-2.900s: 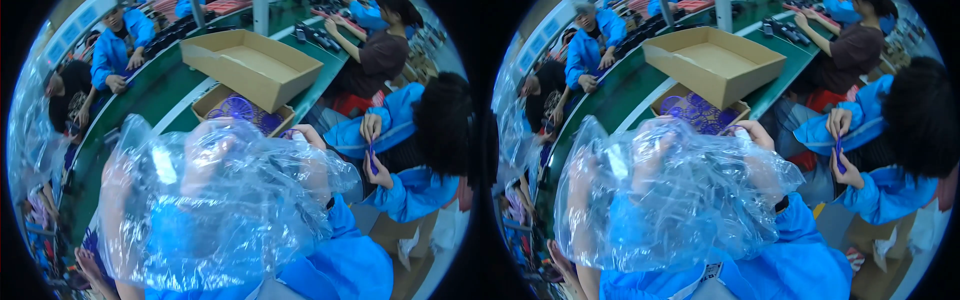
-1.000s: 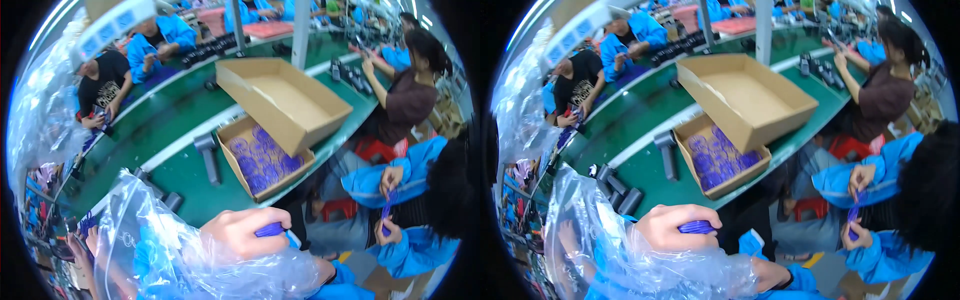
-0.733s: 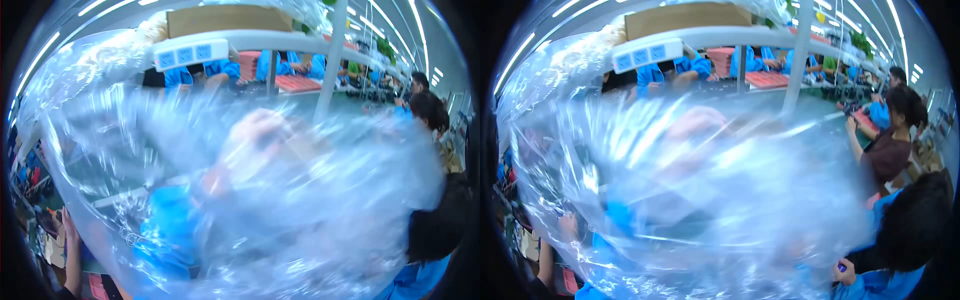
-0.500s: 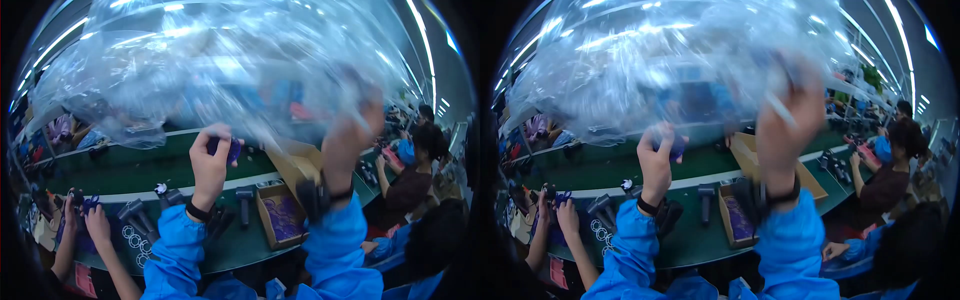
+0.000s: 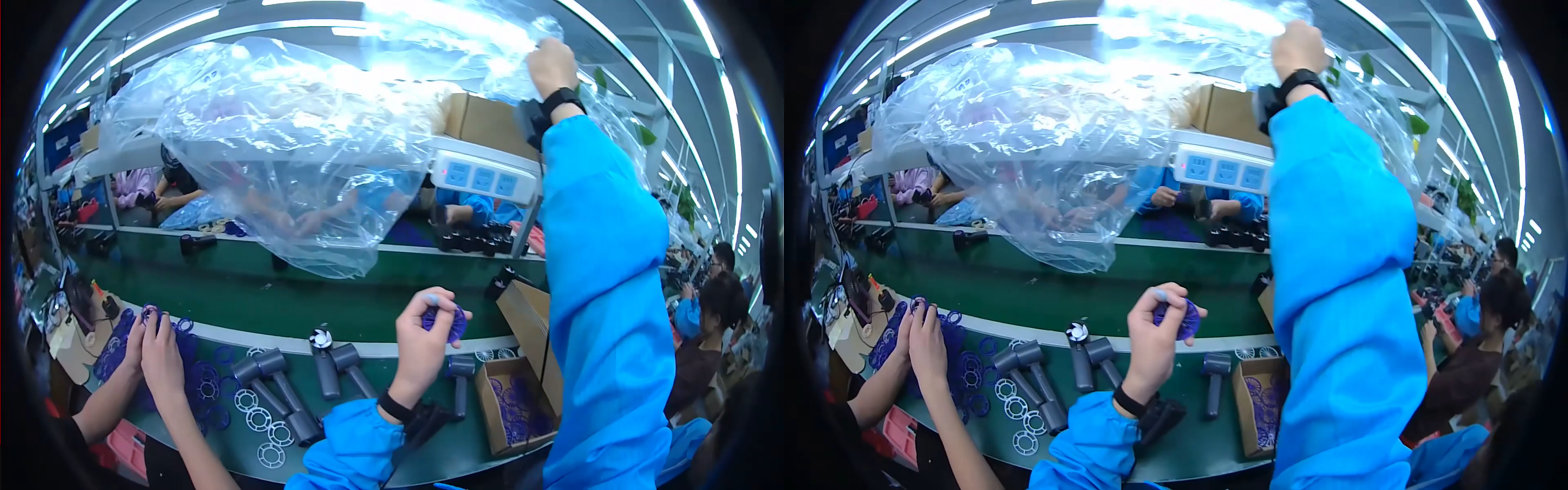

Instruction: The person picks up a purple fan guard from a box to inspect it, then opens a plastic bag to pour more guards into the box. They continue picking up and inspecting the purple fan guards throughout the video.

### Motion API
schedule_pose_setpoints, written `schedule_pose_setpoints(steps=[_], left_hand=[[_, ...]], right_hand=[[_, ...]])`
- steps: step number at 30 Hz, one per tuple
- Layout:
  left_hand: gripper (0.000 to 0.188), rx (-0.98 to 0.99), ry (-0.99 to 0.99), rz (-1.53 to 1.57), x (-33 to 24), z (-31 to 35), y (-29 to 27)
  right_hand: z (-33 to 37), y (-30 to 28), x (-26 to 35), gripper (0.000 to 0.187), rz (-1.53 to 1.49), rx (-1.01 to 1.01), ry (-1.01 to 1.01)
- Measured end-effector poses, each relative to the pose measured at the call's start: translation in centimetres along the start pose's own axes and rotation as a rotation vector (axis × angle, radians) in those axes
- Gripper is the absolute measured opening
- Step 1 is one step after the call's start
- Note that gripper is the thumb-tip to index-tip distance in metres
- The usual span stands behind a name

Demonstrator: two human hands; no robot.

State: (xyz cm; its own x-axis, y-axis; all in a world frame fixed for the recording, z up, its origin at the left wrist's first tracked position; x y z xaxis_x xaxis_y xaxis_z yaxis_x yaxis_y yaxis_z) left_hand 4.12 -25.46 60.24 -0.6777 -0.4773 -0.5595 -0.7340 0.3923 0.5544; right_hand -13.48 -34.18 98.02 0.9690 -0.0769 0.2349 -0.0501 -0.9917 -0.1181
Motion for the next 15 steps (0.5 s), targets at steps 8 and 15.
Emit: schedule_pose_setpoints(steps=[8,15], left_hand=[[0.003,-0.024,-0.074,0.065,1.0,-0.4,-0.8],[0.003,-0.039,-0.156,0.119,1.5,-0.1,-0.2]], right_hand=[[-0.2,9.1,4.1,0.024,-0.230,0.426,0.014],[1.0,3.3,2.7,0.023,-0.923,0.408,-0.157]])
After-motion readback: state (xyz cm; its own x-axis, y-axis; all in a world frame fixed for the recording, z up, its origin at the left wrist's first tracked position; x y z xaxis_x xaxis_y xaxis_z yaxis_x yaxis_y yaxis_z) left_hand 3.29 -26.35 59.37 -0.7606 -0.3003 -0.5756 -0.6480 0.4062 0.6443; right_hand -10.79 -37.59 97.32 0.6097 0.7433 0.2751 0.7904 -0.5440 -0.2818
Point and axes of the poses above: each hand's wrist, its own z-axis away from the middle knuckle, its own y-axis out of the palm, x = y × z, the point moved 7 cm from there along -z, towards the middle knuckle, and after that the axes turned 7 degrees about y, right-handed, at the moved point
